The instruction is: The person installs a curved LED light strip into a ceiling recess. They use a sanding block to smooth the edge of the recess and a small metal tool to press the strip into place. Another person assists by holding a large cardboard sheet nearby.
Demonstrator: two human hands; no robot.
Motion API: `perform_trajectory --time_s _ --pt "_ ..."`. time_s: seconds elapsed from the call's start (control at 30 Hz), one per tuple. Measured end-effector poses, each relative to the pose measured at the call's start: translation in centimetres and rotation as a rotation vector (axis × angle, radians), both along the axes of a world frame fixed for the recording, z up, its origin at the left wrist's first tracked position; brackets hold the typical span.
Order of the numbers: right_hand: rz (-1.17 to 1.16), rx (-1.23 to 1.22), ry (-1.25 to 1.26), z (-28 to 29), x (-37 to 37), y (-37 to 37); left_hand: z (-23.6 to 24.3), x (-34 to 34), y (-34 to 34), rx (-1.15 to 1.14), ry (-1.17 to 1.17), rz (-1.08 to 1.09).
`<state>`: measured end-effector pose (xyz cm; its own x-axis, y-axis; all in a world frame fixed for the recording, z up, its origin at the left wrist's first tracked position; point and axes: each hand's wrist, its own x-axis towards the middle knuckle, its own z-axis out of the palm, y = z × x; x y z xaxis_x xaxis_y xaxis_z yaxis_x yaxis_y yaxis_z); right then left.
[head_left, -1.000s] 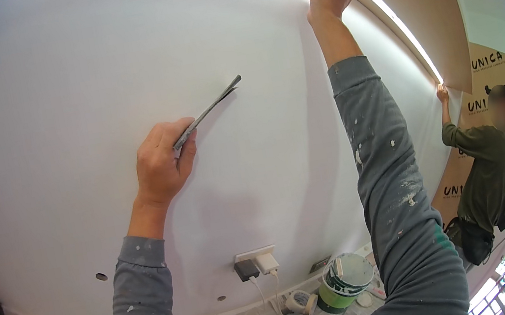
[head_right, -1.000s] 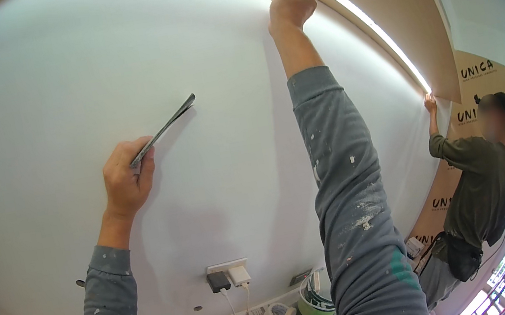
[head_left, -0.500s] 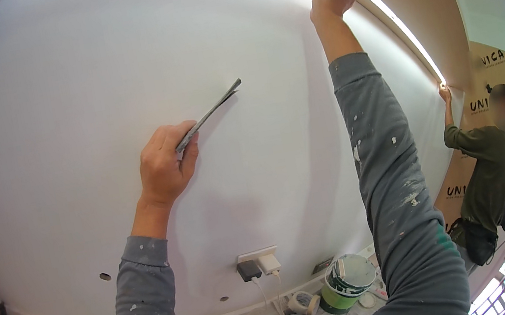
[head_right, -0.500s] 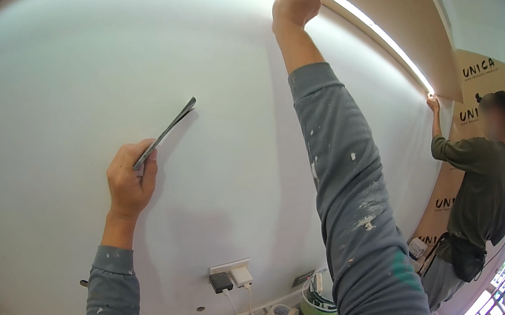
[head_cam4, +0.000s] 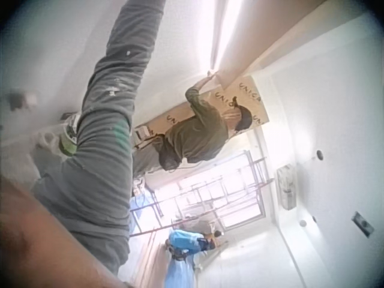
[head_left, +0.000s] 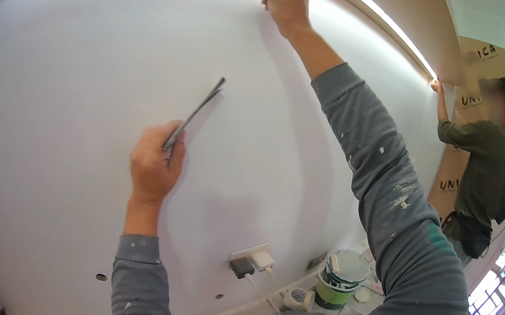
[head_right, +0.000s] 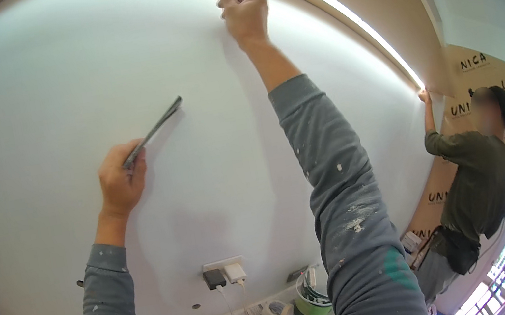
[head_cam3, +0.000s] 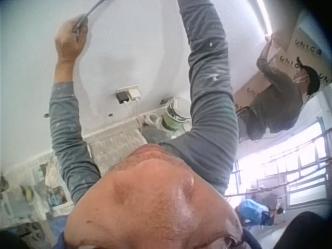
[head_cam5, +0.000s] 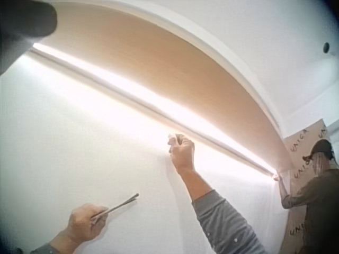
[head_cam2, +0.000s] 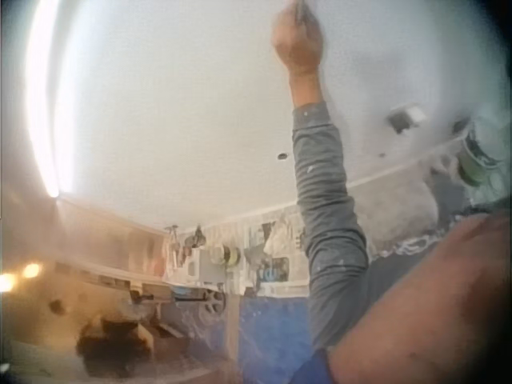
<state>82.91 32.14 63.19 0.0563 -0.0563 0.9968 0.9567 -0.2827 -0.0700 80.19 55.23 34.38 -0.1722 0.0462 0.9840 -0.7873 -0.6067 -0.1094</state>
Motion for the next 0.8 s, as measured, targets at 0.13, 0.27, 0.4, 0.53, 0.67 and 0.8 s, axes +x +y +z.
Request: perform_trajectory --time_s 0.13,0.27,0.4,0.53,0.67,0.8 --pt "-0.153 -0.274 -0.158 -6.4 -2.8 -2.9 -0.2 0.1 0.6 -0.002 -0.003 0.013" --pt "-0.538 -0.466 0.037 -15.6 -9.9 -8.0 -0.1 -0.1 1.0 0.000 -0.056 0.038" --pt "-0.351 -0.522 0.222 -27.4 -15.0 -13.5 -0.3 0.3 1.0 0.020 0.026 0.031" --pt "-0.296 -0.167 0.955 -41.1 -19.3 -19.0 -0.3 0.3 0.7 0.024 0.045 -0.002" --pt "-0.269 -0.057 1.275 -51.9 -23.7 -20.2 -0.3 0.6 0.6 0.033 -0.037 0.045" --pt "-0.305 -0.207 1.328 -54.1 -26.4 -20.2 -0.2 0.3 0.5 0.045 -0.036 0.050"
